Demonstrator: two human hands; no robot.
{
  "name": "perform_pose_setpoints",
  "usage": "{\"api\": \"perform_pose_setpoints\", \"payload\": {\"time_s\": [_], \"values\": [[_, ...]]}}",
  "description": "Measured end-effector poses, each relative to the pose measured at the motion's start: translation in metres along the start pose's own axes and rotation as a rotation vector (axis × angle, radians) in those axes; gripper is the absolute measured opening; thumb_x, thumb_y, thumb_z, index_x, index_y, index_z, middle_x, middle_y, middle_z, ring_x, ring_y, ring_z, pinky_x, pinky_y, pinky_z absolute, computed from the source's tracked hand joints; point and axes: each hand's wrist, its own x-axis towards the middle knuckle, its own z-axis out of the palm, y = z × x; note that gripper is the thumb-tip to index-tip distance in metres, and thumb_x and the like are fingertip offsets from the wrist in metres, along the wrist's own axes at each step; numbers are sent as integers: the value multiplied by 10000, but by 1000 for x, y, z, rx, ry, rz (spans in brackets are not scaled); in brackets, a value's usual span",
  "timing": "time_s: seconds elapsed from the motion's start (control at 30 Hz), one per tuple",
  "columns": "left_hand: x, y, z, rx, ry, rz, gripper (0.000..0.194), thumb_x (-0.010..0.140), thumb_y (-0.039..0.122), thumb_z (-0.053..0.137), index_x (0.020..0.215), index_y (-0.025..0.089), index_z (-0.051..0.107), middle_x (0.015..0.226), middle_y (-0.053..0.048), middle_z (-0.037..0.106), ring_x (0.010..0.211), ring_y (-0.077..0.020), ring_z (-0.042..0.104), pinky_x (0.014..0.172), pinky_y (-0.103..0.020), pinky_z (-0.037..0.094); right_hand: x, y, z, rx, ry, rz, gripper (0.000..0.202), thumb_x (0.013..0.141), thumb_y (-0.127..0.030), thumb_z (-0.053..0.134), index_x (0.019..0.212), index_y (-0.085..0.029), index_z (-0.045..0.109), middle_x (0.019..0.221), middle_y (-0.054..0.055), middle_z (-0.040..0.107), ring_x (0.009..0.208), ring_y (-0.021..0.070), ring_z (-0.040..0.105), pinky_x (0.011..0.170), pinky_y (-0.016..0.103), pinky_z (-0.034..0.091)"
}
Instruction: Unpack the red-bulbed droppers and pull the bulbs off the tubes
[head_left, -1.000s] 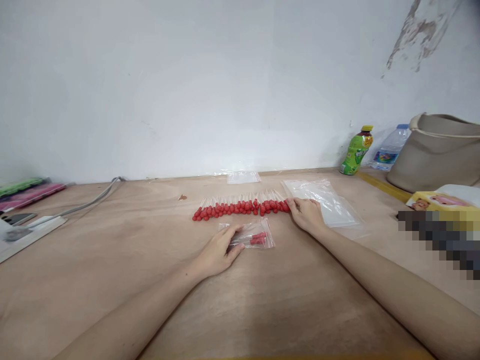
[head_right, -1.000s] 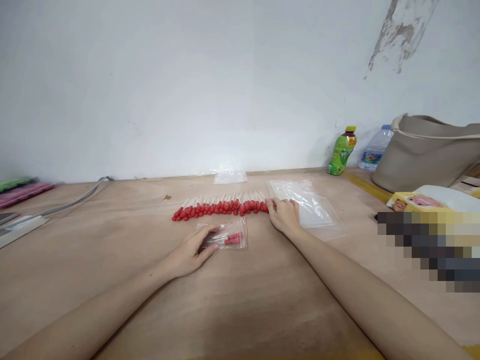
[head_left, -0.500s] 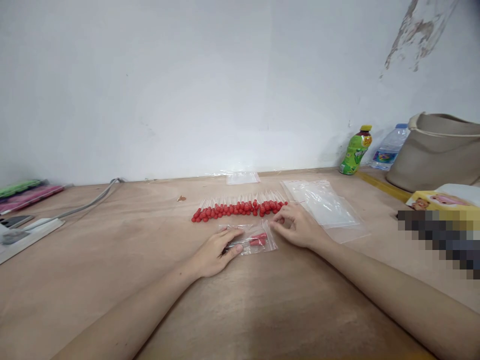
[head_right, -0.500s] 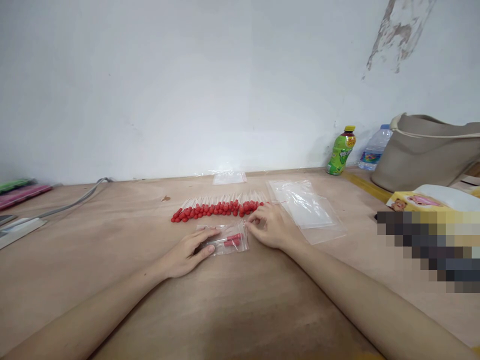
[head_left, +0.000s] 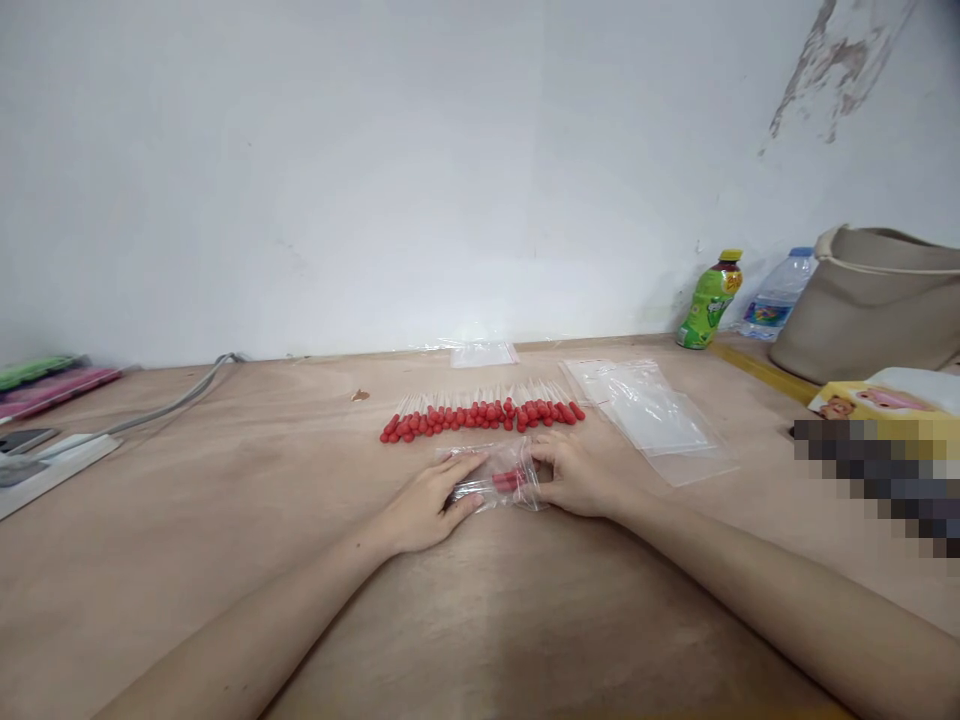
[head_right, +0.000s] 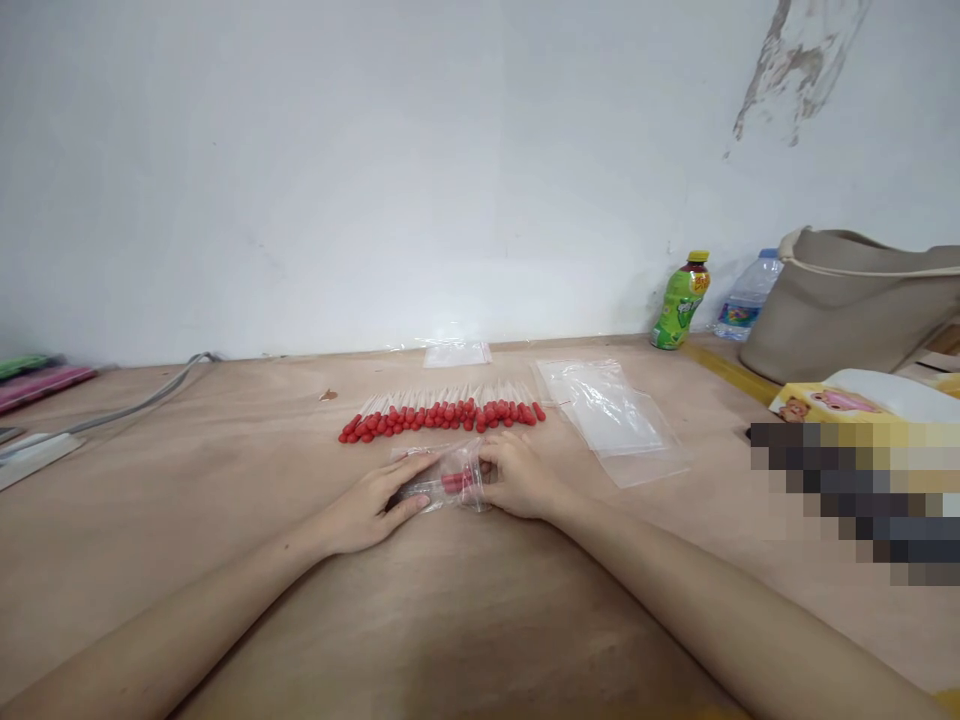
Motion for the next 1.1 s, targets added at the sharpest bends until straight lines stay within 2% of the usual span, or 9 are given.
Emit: {"api": "perform_pose_setpoints", "payload": {"time_s": [0.27, 0.43, 0.53, 0.67, 0.8, 0.87, 0.93, 1.03, 1.1], "values": [[-1, -1, 0, 2, -15, 40, 495, 871, 350, 421, 1339, 226, 312, 1354, -43, 413, 1239, -204, 383, 1068, -426, 263, -1, -8, -7, 67, -19, 71, 129, 705, -286, 622, 730, -187, 542, 732, 3, 581, 682, 134, 523, 593, 237, 380], [-1, -4, 2, 5, 2, 46, 486, 878, 358, 408, 1338, 234, 312, 1356, -46, 410, 1235, -210, 387, 1055, -430, 283, 5, 19, -9, 495, -169, 160, 217, 675, -316, 650, 800, -188, 529, 652, -33, 565, 567, 98, 511, 499, 213, 384], [-1, -3, 1, -10, 6, 55, 498, 879, 352, 408, 1348, 239, 287, 1365, -51, 396, 1235, -212, 384, 1037, -424, 312, 8, 39, -31, 722, -222, 195, 301, 645, -342, 692, 843, -170, 544, 724, -8, 624, 612, 104, 563, 566, 237, 441], [-1, -2, 0, -12, -12, 29, 512, 879, 344, 408, 1359, 242, 263, 1379, -49, 373, 1253, -213, 356, 1044, -426, 303, 4, 60, -77, 744, -27, 280, 303, 670, -367, 680, 876, -160, 598, 766, 26, 661, 665, 112, 598, 621, 249, 467], [-2, -2, 1, -5, -16, 18, 499, 878, 357, 406, 1347, 232, 292, 1379, -50, 374, 1259, -210, 348, 1050, -419, 297, 2, 74, -102, 681, 402, 303, 307, 683, -390, 668, 888, -172, 601, 812, 60, 685, 718, 148, 629, 646, 281, 492], [-2, -3, 1, -5, -14, 15, 493, 878, 365, 404, 1341, 230, 304, 1375, -49, 380, 1258, -206, 350, 1052, -415, 294, 3, 78, -98, 574, 633, 235, 288, 708, -390, 645, 898, -179, 591, 828, 62, 685, 753, 162, 635, 681, 305, 502], [-2, -4, 2, -4, -13, 16, 491, 878, 369, 402, 1340, 233, 304, 1373, -48, 383, 1257, -204, 350, 1051, -414, 295, 6, 82, -84, 391, 771, 150, 247, 745, -378, 605, 902, -188, 589, 864, 61, 681, 798, 174, 632, 728, 330, 501], [-2, -4, 3, 5, -6, 27, 483, 879, 373, 399, 1335, 234, 315, 1366, -53, 394, 1255, -205, 353, 1045, -416, 300, 8, 87, -56, 26, 770, 27, 190, 824, -333, 500, 907, -205, 612, 915, 57, 670, 841, 179, 617, 796, 348, 479], [-2, -5, 3, 10, 0, 36, 476, 879, 378, 400, 1325, 229, 332, 1356, -59, 407, 1248, -206, 361, 1041, -421, 304, 7, 89, -40, -133, 669, -29, 207, 845, -303, 455, 950, -209, 607, 953, 64, 661, 879, 192, 601, 812, 357, 467]]}}
